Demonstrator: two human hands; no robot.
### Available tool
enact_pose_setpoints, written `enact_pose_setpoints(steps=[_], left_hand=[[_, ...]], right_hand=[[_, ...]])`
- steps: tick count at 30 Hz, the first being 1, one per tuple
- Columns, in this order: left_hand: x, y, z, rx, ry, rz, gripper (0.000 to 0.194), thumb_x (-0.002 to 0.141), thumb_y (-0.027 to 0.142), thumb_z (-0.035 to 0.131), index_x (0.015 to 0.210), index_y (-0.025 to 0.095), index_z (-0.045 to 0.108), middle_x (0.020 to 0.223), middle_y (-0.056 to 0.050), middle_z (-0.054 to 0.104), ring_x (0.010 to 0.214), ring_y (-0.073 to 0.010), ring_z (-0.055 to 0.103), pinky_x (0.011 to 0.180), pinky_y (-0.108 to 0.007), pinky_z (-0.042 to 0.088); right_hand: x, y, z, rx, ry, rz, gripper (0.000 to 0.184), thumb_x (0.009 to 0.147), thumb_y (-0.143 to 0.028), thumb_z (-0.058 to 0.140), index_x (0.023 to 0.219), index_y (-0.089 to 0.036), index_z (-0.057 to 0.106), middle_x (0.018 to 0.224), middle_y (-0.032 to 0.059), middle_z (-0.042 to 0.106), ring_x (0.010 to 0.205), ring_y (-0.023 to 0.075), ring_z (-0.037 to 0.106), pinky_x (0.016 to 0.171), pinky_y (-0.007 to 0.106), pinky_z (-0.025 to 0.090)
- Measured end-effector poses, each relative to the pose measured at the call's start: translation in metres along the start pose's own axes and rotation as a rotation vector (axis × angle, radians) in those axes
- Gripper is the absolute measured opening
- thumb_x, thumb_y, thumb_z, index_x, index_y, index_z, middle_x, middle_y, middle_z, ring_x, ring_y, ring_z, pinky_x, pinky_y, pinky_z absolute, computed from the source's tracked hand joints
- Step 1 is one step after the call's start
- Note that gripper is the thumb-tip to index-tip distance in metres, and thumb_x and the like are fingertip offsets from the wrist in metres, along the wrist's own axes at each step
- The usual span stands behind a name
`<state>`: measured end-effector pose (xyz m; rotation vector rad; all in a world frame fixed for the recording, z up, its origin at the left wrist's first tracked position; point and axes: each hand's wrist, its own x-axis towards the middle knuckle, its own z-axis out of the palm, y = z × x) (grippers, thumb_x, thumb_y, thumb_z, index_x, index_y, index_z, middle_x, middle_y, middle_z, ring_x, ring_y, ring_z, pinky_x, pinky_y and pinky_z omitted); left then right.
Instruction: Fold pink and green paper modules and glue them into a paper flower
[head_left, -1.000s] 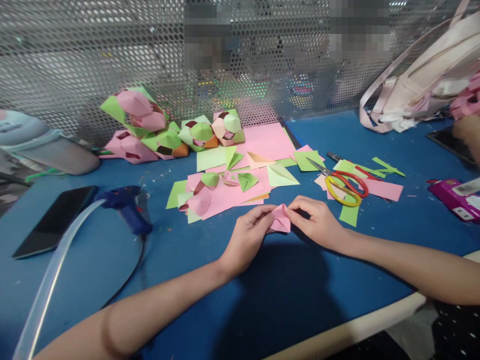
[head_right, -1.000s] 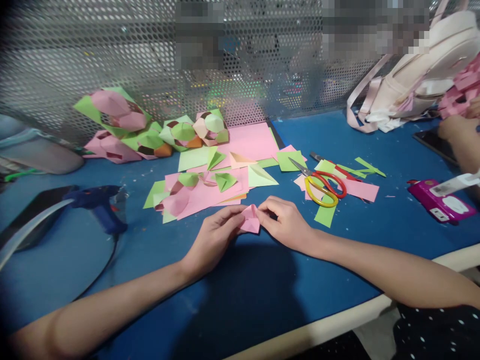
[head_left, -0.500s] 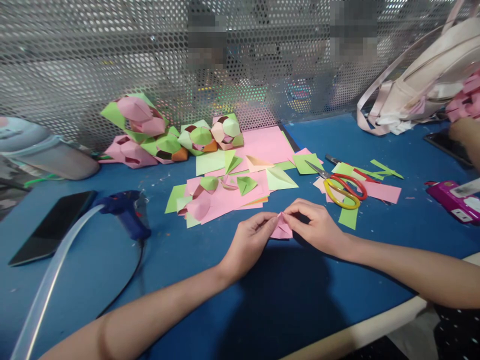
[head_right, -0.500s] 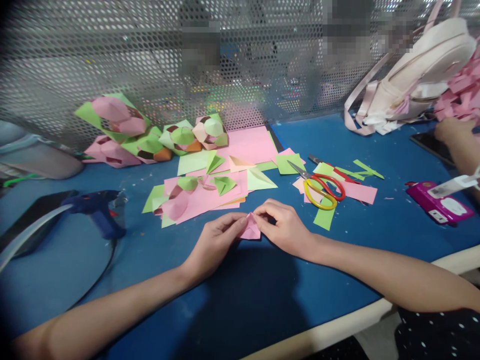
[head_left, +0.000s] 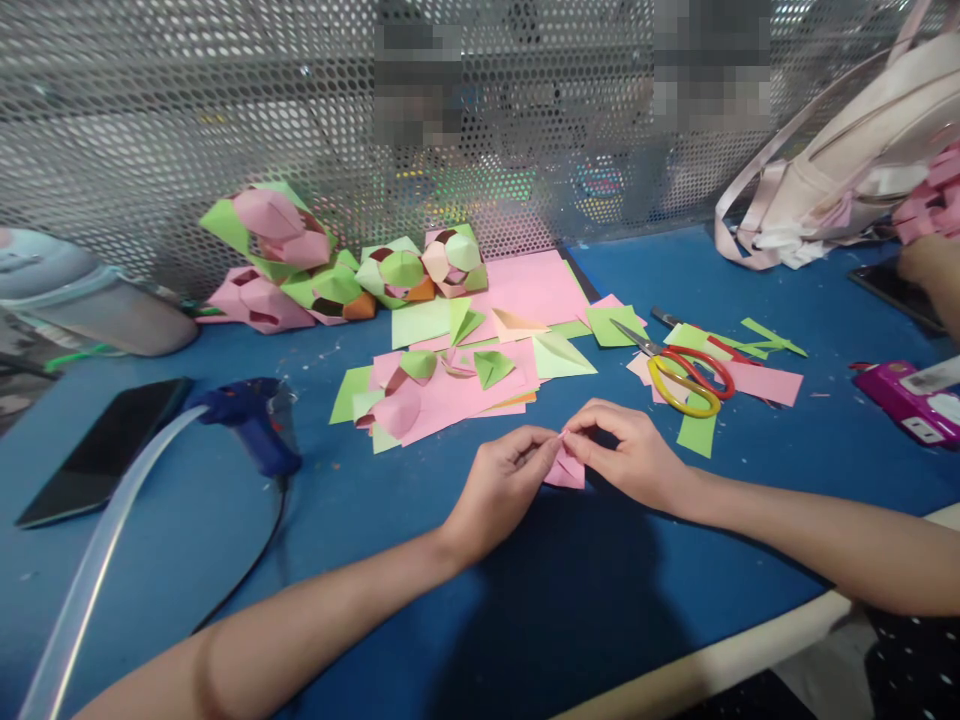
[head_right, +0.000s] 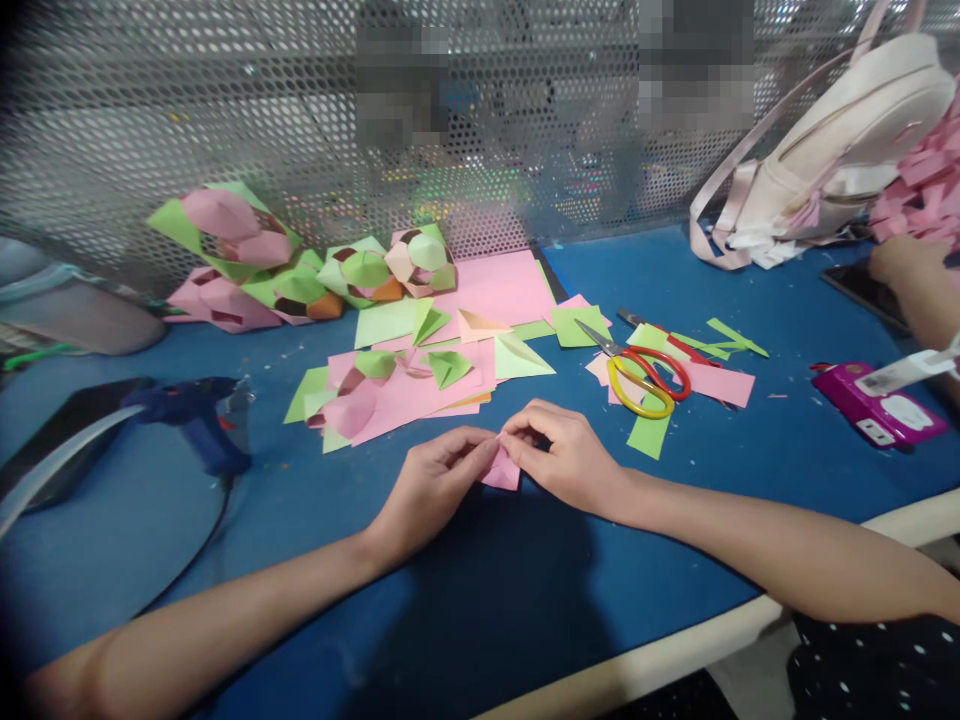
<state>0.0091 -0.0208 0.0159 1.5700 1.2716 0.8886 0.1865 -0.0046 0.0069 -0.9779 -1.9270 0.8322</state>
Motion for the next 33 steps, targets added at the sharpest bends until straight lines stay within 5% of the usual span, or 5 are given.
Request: enact_pose_setpoints(steps=[10,19,27,33], left_hand=[[0.0,0.003,0.001,-0.056,-0.022,-0.059,0.023,0.084,0.036,0.058,0.086,0.017,0.069,0.08,-0.002,0.069,0.072,-0.0142,0.06,0.066,-0.021,0.047],[0.002,-0.006,-0.003,0.079,-0.017,0.076,0.019,0.084,0.029,0.057,0.078,0.017,0.07,0.07,-0.001,0.068,0.063,-0.0122,0.057,0.059,-0.02,0.043],[0.003,-0.002,-0.002,-0.052,0.013,-0.035,0.02,0.082,0.033,0.06,0.082,0.016,0.068,0.078,-0.001,0.069,0.069,-0.0122,0.059,0.062,-0.019,0.045],[0.004,-0.007,-0.004,0.084,0.012,0.043,0.024,0.084,0.033,0.058,0.072,0.014,0.067,0.065,-0.001,0.063,0.06,-0.0103,0.052,0.055,-0.019,0.04]], right_hand=[[0.001,0.002,0.0,-0.001,0.113,-0.067,0.013,0.086,-0.015,0.054,0.075,-0.019,0.06,0.073,0.0009,0.06,0.068,0.0126,0.056,0.065,0.027,0.046],[0.0,0.001,0.0,-0.004,-0.003,-0.041,0.005,0.085,-0.018,0.058,0.084,-0.018,0.063,0.078,0.0015,0.059,0.07,0.0123,0.056,0.065,0.026,0.047],[0.0,0.003,0.0,0.025,0.066,-0.075,0.012,0.087,-0.018,0.057,0.079,-0.017,0.066,0.075,0.0027,0.064,0.071,0.0128,0.059,0.066,0.027,0.047],[0.0,0.005,0.0,-0.003,0.013,-0.042,0.007,0.085,-0.02,0.06,0.087,-0.017,0.066,0.082,0.0033,0.063,0.074,0.0133,0.059,0.068,0.027,0.048]])
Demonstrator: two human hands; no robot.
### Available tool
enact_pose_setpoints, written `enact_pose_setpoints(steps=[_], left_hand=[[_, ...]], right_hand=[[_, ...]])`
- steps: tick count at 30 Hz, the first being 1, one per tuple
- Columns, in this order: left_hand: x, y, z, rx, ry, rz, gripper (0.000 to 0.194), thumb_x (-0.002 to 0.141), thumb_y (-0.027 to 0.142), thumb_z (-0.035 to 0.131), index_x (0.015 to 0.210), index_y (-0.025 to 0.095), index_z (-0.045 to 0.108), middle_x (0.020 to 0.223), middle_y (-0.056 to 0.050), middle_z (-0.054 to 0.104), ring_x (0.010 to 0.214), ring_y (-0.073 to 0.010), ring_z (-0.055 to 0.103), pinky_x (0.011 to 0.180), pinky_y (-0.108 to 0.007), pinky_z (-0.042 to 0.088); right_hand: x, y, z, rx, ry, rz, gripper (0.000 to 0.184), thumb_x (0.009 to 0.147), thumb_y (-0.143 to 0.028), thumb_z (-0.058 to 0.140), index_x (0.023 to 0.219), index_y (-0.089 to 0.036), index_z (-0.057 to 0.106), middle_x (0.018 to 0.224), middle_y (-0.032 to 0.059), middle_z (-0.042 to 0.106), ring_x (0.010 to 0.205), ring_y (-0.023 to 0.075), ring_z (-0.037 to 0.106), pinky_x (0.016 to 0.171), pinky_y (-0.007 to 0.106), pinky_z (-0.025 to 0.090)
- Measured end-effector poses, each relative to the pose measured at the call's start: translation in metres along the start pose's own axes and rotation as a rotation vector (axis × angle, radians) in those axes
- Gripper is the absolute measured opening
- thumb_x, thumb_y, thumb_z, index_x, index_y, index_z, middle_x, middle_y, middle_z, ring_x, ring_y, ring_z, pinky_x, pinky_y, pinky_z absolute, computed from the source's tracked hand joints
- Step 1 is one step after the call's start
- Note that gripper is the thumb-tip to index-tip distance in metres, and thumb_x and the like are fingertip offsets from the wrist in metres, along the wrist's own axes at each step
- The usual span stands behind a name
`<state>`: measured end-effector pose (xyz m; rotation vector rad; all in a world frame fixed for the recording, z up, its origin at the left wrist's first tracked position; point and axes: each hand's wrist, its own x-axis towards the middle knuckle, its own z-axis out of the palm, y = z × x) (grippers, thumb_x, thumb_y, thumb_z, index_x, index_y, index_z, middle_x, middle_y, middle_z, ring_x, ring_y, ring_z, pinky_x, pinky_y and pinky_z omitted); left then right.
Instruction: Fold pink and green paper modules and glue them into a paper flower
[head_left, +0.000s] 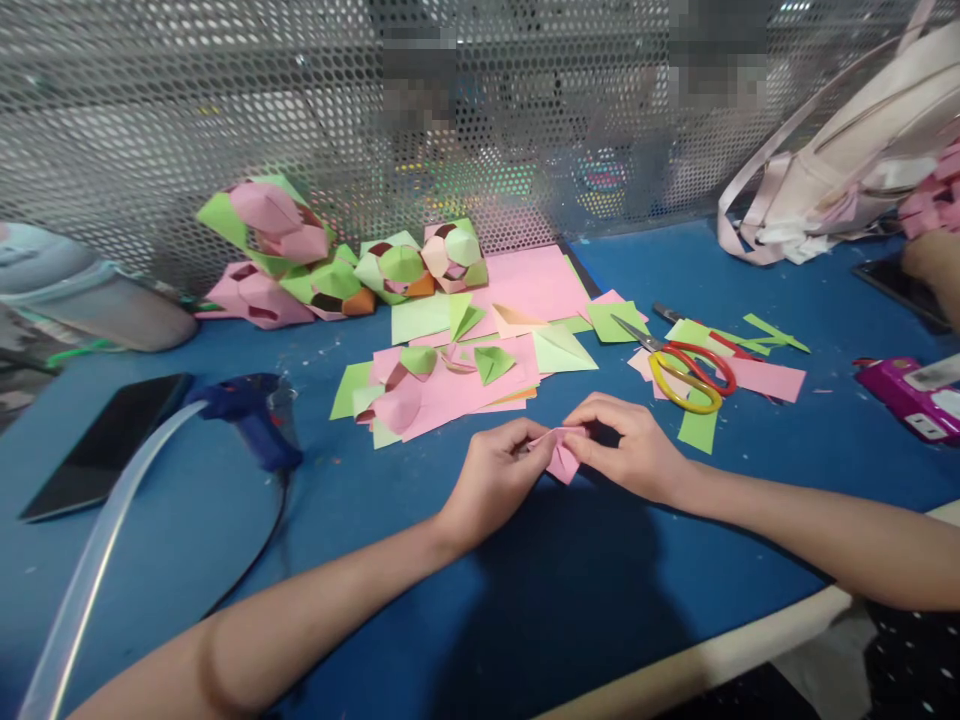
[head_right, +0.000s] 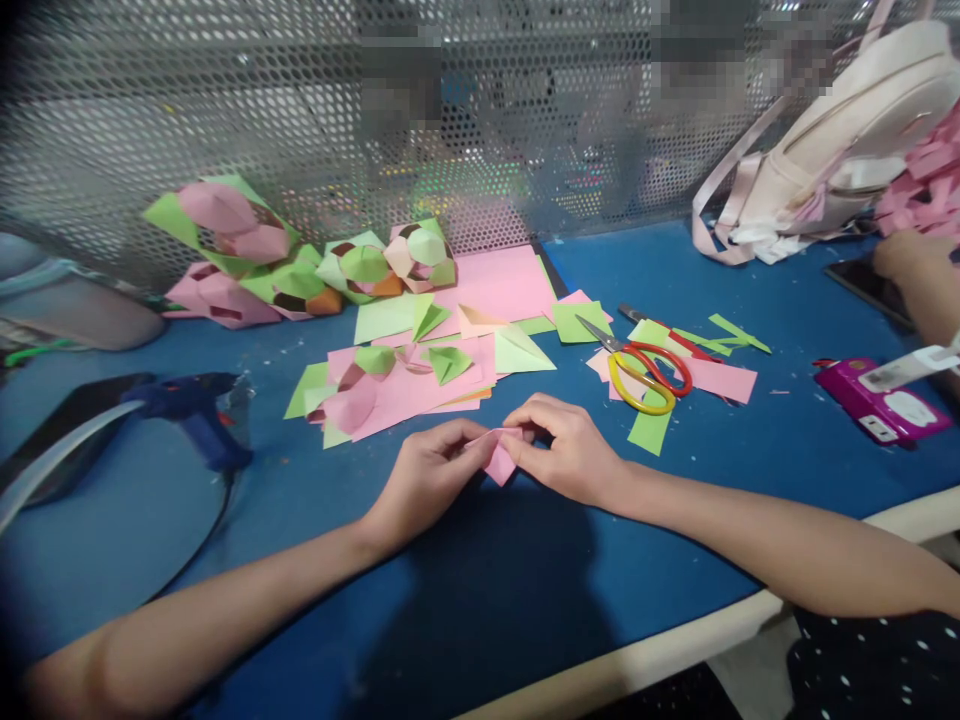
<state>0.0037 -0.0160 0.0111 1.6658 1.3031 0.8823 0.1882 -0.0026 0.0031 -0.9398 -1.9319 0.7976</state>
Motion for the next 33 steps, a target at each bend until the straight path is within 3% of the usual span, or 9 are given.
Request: enact_pose_setpoints(steps=[5,10,17,23,27,30,33], left_hand=[[-0.0005,-0.0008,-0.0002,0.056,-0.048,0.078,0.023,0.086,0.031,0.057,0.077,0.015,0.07,0.07,-0.002,0.067,0.064,-0.0111,0.055,0.058,-0.02,0.042],[-0.0022,0.004,-0.0004,-0.077,-0.065,0.01,0.023,0.088,0.031,0.055,0.095,0.016,0.07,0.079,-0.002,0.071,0.07,-0.0126,0.064,0.067,-0.02,0.05],[-0.0018,0.0085,-0.0038,-0.085,-0.043,0.003,0.024,0.087,0.029,0.054,0.077,0.015,0.07,0.069,-0.001,0.067,0.066,-0.0125,0.063,0.065,-0.019,0.052],[-0.0024,0.0053,0.0,-0.383,-0.104,-0.153,0.027,0.085,0.032,0.058,0.105,0.016,0.067,0.098,-0.004,0.07,0.075,-0.0139,0.067,0.076,-0.024,0.055],[-0.0024,0.002,0.0032,-0.524,-0.108,-0.209,0.029,0.086,0.035,0.057,0.105,0.015,0.067,0.094,-0.005,0.071,0.076,-0.0148,0.068,0.078,-0.026,0.055],[-0.0019,0.0016,0.0031,-0.503,-0.101,-0.209,0.03,0.087,0.036,0.056,0.105,0.016,0.068,0.093,-0.004,0.07,0.08,-0.0152,0.067,0.079,-0.025,0.054],[-0.0022,0.003,0.0018,-0.322,-0.108,-0.159,0.028,0.088,0.035,0.052,0.103,0.018,0.069,0.088,-0.002,0.07,0.079,-0.0141,0.064,0.077,-0.023,0.052]], right_hand=[[0.0003,0.0,0.0005,-0.006,-0.019,-0.018,0.014,0.088,-0.018,0.055,0.081,-0.017,0.067,0.077,0.0028,0.064,0.073,0.0129,0.06,0.067,0.027,0.047],[0.0015,0.0026,-0.0022,0.011,0.053,-0.026,0.014,0.088,-0.017,0.057,0.081,-0.016,0.069,0.076,0.0031,0.066,0.07,0.0125,0.06,0.065,0.026,0.048],[0.0013,0.0026,-0.0014,0.023,0.032,-0.006,0.014,0.086,-0.016,0.057,0.079,-0.016,0.068,0.074,0.0028,0.064,0.068,0.0124,0.059,0.064,0.027,0.047],[0.002,0.003,-0.0041,0.011,0.063,0.009,0.014,0.087,-0.017,0.056,0.082,-0.016,0.069,0.076,0.0027,0.064,0.07,0.0126,0.059,0.066,0.027,0.047],[0.0028,0.003,-0.0045,-0.003,0.051,0.03,0.014,0.088,-0.017,0.055,0.083,-0.017,0.068,0.077,0.0027,0.064,0.072,0.0127,0.059,0.067,0.027,0.047],[0.0034,0.0021,-0.0038,-0.011,0.032,0.045,0.011,0.087,-0.019,0.056,0.088,-0.017,0.068,0.082,0.0035,0.064,0.076,0.0138,0.06,0.069,0.028,0.048],[0.0034,0.0005,-0.0034,-0.002,0.027,0.041,0.015,0.087,-0.021,0.057,0.097,-0.018,0.067,0.09,0.0051,0.065,0.082,0.0155,0.061,0.073,0.029,0.049]])
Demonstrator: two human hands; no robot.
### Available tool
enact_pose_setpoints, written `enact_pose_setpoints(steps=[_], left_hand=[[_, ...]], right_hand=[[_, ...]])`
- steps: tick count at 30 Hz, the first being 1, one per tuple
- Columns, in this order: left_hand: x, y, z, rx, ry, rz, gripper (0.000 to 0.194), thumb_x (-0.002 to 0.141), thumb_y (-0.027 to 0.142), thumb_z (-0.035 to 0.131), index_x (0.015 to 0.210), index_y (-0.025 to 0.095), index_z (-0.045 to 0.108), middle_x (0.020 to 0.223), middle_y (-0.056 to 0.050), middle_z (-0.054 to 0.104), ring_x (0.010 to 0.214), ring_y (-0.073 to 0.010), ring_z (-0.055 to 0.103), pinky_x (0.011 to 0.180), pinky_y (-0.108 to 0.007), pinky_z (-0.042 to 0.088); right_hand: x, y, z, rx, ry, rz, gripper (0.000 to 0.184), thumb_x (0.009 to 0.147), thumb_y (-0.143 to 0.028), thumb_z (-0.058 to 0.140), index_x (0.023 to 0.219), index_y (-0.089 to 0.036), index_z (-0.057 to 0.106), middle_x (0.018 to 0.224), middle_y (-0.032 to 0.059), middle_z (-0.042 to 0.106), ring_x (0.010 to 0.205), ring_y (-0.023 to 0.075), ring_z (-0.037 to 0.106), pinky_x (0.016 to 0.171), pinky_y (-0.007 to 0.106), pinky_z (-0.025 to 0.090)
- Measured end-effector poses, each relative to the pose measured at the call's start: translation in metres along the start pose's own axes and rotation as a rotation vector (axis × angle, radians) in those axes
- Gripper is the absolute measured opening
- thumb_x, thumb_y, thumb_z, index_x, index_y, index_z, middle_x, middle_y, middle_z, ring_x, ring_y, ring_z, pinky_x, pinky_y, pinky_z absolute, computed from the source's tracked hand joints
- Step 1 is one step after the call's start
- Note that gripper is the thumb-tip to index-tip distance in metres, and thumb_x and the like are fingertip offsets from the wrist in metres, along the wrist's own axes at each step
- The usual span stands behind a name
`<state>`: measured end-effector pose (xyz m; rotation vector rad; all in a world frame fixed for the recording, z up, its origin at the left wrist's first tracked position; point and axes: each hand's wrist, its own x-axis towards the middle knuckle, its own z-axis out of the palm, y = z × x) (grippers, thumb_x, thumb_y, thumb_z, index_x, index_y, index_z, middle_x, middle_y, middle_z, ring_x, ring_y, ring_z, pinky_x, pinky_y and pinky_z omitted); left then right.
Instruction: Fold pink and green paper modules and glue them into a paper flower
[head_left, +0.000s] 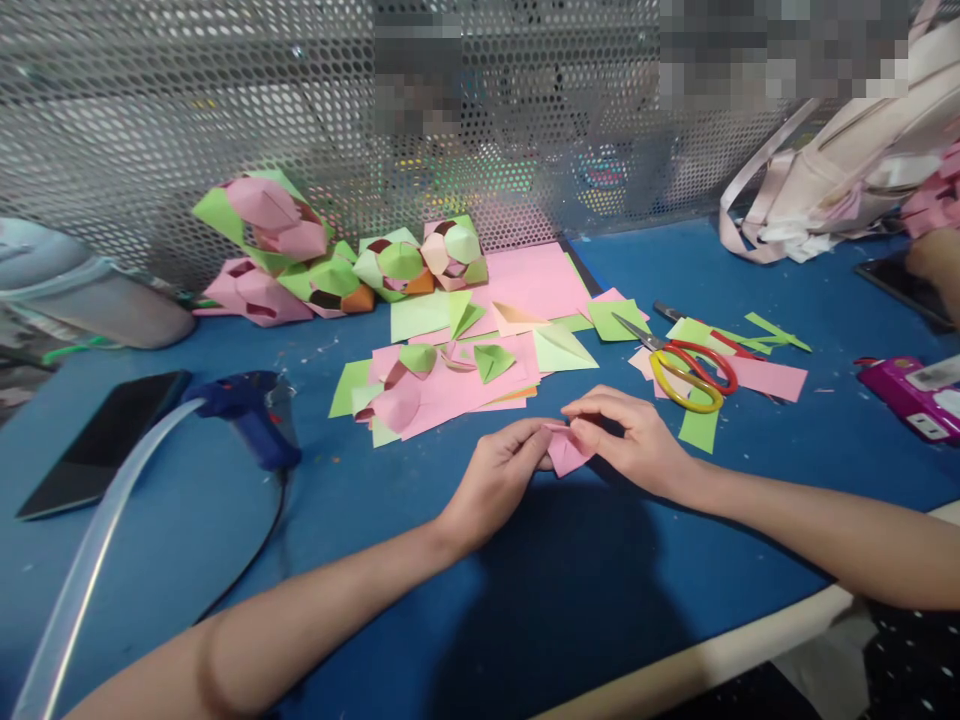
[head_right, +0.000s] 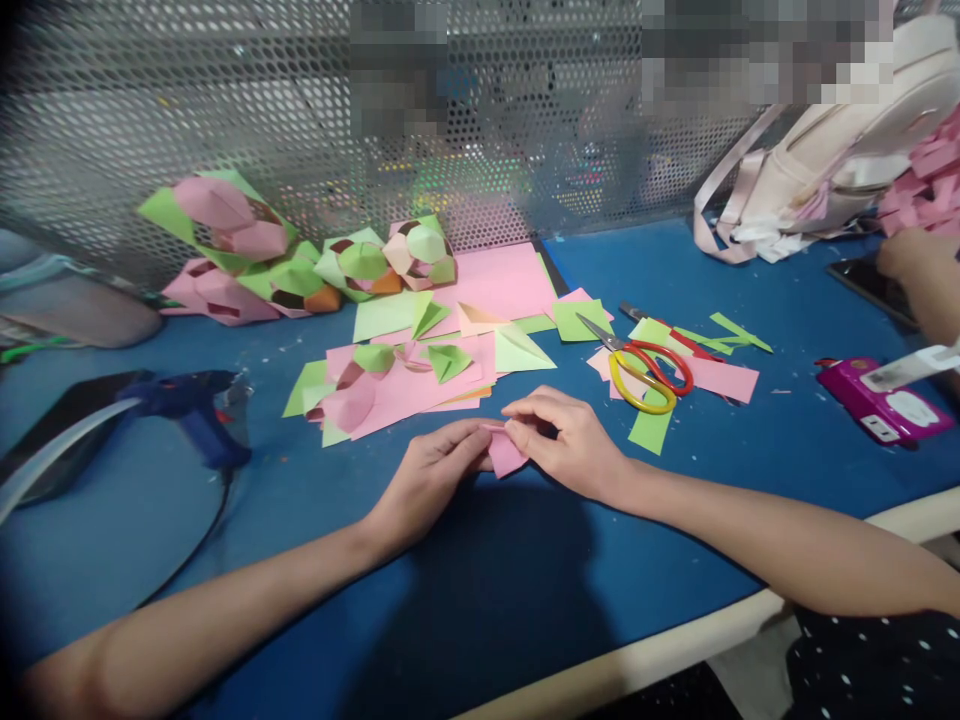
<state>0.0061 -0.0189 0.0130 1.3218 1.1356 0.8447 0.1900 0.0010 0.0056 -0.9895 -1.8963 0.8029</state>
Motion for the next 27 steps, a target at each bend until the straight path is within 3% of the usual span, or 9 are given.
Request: enact_pose_setpoints(steps=[5,11,27], left_hand=[[-0.0011,0.002,-0.0002,0.282,0.061,0.085,0.024,0.088,0.031,0.052,0.09,0.019,0.072,0.07,0.001,0.064,0.069,-0.0125,0.057,0.068,-0.02,0.046],[0.0004,0.0012,-0.0007,0.237,0.107,0.11,0.022,0.086,0.035,0.055,0.086,0.017,0.069,0.076,-0.001,0.067,0.07,-0.0135,0.058,0.065,-0.021,0.046],[0.0006,0.0019,-0.0013,0.321,0.035,0.19,0.02,0.089,0.027,0.051,0.08,0.017,0.066,0.077,0.0,0.065,0.072,-0.0121,0.057,0.068,-0.02,0.044]], right_hand=[[-0.0002,-0.0017,-0.0002,0.009,-0.012,-0.063,0.012,0.087,-0.018,0.056,0.085,-0.018,0.068,0.081,0.0032,0.064,0.078,0.0138,0.06,0.071,0.028,0.048],[0.0004,-0.0006,0.0002,-0.008,-0.002,-0.052,0.013,0.087,-0.017,0.055,0.08,-0.017,0.066,0.077,0.0025,0.063,0.073,0.0132,0.059,0.068,0.028,0.047],[-0.0008,-0.0013,0.0003,0.04,-0.077,-0.027,0.007,0.085,-0.019,0.059,0.081,-0.018,0.065,0.078,0.0015,0.06,0.072,0.0121,0.058,0.066,0.025,0.047]])
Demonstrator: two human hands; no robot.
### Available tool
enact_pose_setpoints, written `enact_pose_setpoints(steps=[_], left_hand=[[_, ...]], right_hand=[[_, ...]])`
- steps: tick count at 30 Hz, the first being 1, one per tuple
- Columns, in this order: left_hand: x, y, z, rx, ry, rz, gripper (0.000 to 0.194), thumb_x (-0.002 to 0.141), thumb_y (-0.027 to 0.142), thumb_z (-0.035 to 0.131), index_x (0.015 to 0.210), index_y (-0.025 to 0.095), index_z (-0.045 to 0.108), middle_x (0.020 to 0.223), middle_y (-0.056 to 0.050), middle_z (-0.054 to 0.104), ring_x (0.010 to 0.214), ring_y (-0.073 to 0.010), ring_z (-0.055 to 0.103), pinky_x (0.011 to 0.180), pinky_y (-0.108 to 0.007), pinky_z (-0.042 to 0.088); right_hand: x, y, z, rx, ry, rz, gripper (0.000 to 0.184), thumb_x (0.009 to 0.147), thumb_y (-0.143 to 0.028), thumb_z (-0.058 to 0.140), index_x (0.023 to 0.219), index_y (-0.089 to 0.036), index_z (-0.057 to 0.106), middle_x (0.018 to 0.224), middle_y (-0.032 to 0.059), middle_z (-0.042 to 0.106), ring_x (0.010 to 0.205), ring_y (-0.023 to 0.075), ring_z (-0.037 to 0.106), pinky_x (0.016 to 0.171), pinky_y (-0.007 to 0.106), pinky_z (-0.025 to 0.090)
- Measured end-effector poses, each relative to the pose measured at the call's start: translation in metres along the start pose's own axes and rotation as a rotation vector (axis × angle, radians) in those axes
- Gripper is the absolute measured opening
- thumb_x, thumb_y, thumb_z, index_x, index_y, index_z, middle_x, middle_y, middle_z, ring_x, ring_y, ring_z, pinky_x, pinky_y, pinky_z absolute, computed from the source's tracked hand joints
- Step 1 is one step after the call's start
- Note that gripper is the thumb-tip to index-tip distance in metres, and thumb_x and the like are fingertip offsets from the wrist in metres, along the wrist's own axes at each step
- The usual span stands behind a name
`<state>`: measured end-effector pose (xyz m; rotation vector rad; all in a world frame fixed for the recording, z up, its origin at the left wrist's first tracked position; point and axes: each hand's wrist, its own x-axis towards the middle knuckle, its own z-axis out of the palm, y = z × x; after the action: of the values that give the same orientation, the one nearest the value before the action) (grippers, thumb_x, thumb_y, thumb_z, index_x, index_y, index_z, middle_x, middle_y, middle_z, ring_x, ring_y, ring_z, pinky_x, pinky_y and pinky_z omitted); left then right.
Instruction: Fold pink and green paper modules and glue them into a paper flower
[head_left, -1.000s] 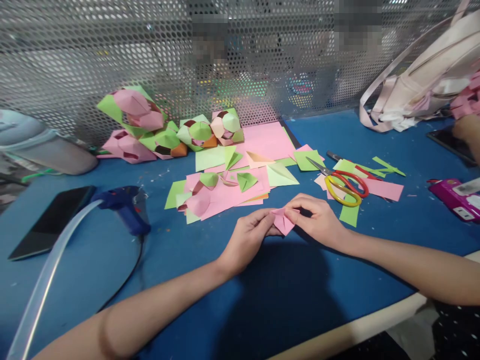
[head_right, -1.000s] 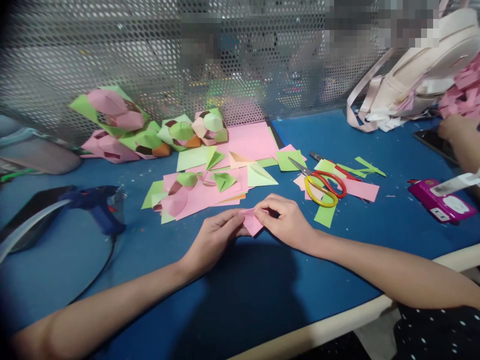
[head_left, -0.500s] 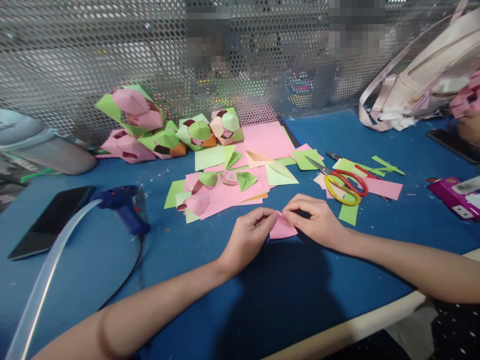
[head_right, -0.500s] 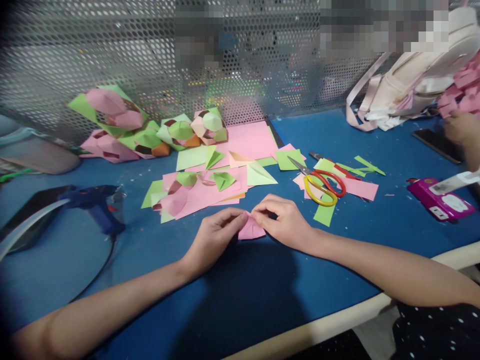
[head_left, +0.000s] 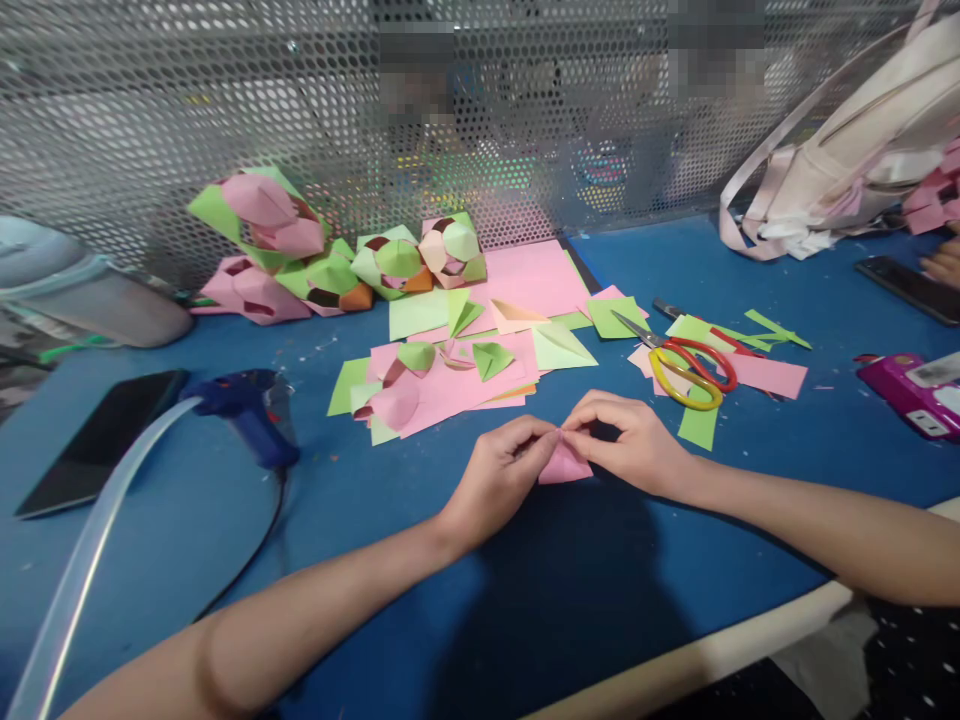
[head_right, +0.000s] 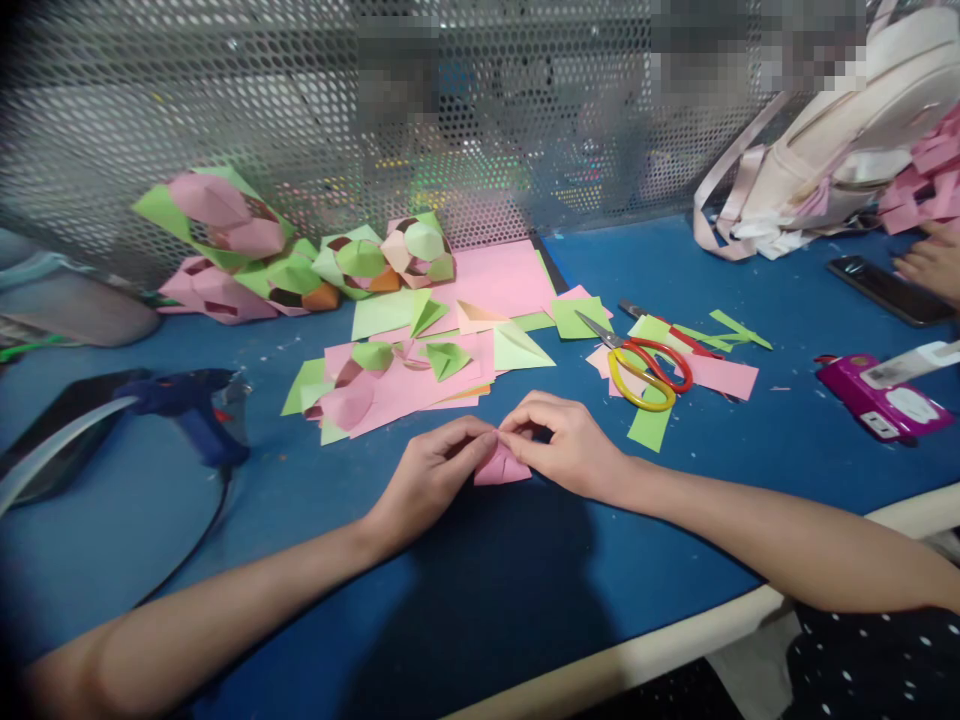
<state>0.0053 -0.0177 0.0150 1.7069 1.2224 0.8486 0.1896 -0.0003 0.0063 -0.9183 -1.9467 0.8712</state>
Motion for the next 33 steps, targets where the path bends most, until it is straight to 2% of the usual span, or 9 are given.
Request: enact_pose_setpoints(steps=[19,27,33], left_hand=[[0.0011,-0.0045,0.0012,0.06,-0.055,0.086,0.024,0.091,0.029,0.047,0.083,0.018,0.067,0.08,-0.003,0.064,0.075,-0.0142,0.057,0.07,-0.024,0.043],[-0.0002,-0.0048,0.0035,0.068,-0.06,0.073,0.018,0.087,0.029,0.053,0.084,0.018,0.067,0.08,-0.003,0.064,0.072,-0.0132,0.056,0.065,-0.023,0.043],[-0.0006,-0.0053,0.0039,0.067,-0.068,0.075,0.016,0.086,0.026,0.055,0.077,0.016,0.064,0.077,-0.003,0.064,0.066,-0.0115,0.055,0.061,-0.022,0.042]], right_hand=[[0.0022,-0.0033,-0.0016,0.011,-0.039,0.101,0.005,0.08,-0.017,0.061,0.075,-0.018,0.062,0.074,-0.0005,0.06,0.067,0.0104,0.057,0.062,0.022,0.048],[0.002,-0.0029,-0.0016,-0.006,-0.026,0.065,0.008,0.078,-0.012,0.06,0.072,-0.018,0.059,0.073,-0.0011,0.058,0.067,0.0102,0.056,0.062,0.022,0.046],[0.0017,-0.0055,-0.0033,0.001,-0.083,0.031,0.01,0.078,-0.011,0.058,0.07,-0.018,0.058,0.075,-0.0005,0.058,0.068,0.0108,0.056,0.062,0.023,0.045]])
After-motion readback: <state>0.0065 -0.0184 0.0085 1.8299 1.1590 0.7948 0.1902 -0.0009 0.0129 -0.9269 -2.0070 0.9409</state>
